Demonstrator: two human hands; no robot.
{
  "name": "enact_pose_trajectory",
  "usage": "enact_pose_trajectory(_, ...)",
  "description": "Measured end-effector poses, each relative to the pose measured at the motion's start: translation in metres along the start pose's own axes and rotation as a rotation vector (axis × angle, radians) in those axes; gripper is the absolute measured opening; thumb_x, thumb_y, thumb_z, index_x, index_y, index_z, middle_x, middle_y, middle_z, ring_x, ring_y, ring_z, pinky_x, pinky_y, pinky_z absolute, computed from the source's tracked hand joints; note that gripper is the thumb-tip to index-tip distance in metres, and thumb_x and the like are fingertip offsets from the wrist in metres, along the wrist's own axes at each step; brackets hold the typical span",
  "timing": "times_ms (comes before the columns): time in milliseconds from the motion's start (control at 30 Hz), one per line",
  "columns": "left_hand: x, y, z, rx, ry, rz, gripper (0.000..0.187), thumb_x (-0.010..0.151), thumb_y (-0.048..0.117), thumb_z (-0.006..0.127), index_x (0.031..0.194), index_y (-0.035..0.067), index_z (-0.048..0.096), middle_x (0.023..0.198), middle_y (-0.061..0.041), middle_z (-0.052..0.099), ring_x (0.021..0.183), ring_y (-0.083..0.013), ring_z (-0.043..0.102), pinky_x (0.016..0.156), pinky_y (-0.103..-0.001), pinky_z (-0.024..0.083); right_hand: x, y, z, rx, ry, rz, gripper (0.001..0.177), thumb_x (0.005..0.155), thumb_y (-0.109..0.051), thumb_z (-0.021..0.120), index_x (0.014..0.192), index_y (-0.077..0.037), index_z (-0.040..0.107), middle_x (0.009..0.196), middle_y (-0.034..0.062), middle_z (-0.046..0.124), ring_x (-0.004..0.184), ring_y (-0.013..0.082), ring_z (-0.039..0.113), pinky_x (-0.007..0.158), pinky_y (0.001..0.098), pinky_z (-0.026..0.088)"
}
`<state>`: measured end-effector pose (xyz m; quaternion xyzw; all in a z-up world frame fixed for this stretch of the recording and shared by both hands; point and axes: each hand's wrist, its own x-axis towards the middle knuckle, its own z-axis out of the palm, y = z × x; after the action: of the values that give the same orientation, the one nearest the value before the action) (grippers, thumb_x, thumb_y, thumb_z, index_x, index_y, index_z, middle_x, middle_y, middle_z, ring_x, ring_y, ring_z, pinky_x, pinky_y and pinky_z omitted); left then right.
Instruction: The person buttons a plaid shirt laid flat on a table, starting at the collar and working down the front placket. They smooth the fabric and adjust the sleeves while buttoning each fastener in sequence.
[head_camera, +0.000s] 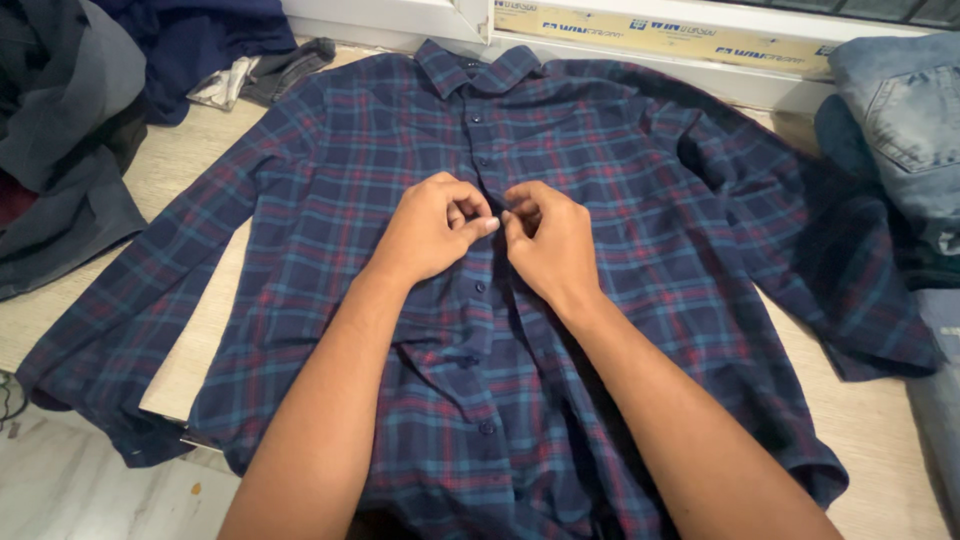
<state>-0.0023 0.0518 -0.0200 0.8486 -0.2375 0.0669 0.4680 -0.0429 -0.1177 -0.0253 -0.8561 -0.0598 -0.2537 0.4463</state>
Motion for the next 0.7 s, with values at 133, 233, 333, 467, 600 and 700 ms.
enact_pose_trajectory(133,0.002,-0.005,0.000,-0.098,0.027,-0.065,0.010,0.090,0.012,0.077,0.091,0.003,0.071,0.075,-0.004,0.066,0.059,-0.0093,0.056,0.056,-0.028,0.046,0.002,0.012,0.001,0.097,0.074,0.165,0.016,0.090,-0.006,0.071,0.105,-0.001,0.073,0.085,0.0077,0.076,0.075,0.0137,0.073,0.068,0.0288,0.057)
enact_pose_trajectory(233,0.006,-0.009,0.001,-0.164,0.147,-0.078,0.008,0.094,0.010,0.073,0.093,0.003,0.070,0.072,-0.002,0.068,0.061,-0.0063,0.061,0.056,-0.026,0.047,0.008,0.025,-0.001,0.364,0.129,0.297,0.015,0.091,-0.006,0.072,0.105,-0.002,0.075,0.090,0.0020,0.074,0.080,0.0096,0.067,0.074,0.0252,0.052)
enact_pose_trajectory(333,0.009,-0.014,0.000,-0.216,0.267,-0.114,0.005,0.094,0.008,0.072,0.093,0.004,0.070,0.074,0.000,0.070,0.065,-0.0043,0.065,0.057,-0.023,0.049,0.015,0.038,-0.006,0.554,0.138,0.399,0.016,0.089,-0.003,0.072,0.105,-0.003,0.076,0.091,-0.0019,0.072,0.082,0.0074,0.062,0.076,0.0233,0.049)
enact_pose_trajectory(467,0.011,-0.020,0.002,-0.459,0.271,-0.005,0.003,0.097,0.005,0.071,0.097,0.002,0.070,0.082,0.002,0.069,0.072,-0.0032,0.065,0.064,-0.022,0.050,0.016,0.046,-0.009,0.638,0.110,0.427,0.018,0.089,-0.001,0.069,0.105,-0.004,0.076,0.093,-0.0024,0.071,0.084,0.0067,0.061,0.077,0.0229,0.048)
enact_pose_trajectory(600,0.012,-0.017,0.008,-0.461,0.100,0.057,0.007,0.091,0.003,0.076,0.096,0.002,0.073,0.085,-0.001,0.073,0.077,-0.0053,0.069,0.071,-0.022,0.057,0.012,0.044,-0.007,0.613,0.078,0.354,0.015,0.090,0.001,0.067,0.102,-0.002,0.076,0.094,-0.0006,0.073,0.087,0.0074,0.064,0.081,0.0228,0.050)
enact_pose_trajectory(700,0.006,-0.009,0.010,-0.349,0.026,-0.028,0.009,0.087,0.004,0.079,0.095,0.003,0.076,0.084,-0.003,0.078,0.076,-0.0069,0.073,0.069,-0.023,0.058,0.011,0.040,-0.006,0.636,0.054,0.305,0.016,0.090,0.003,0.067,0.103,-0.001,0.076,0.096,0.0006,0.073,0.090,0.0081,0.066,0.083,0.0233,0.051)
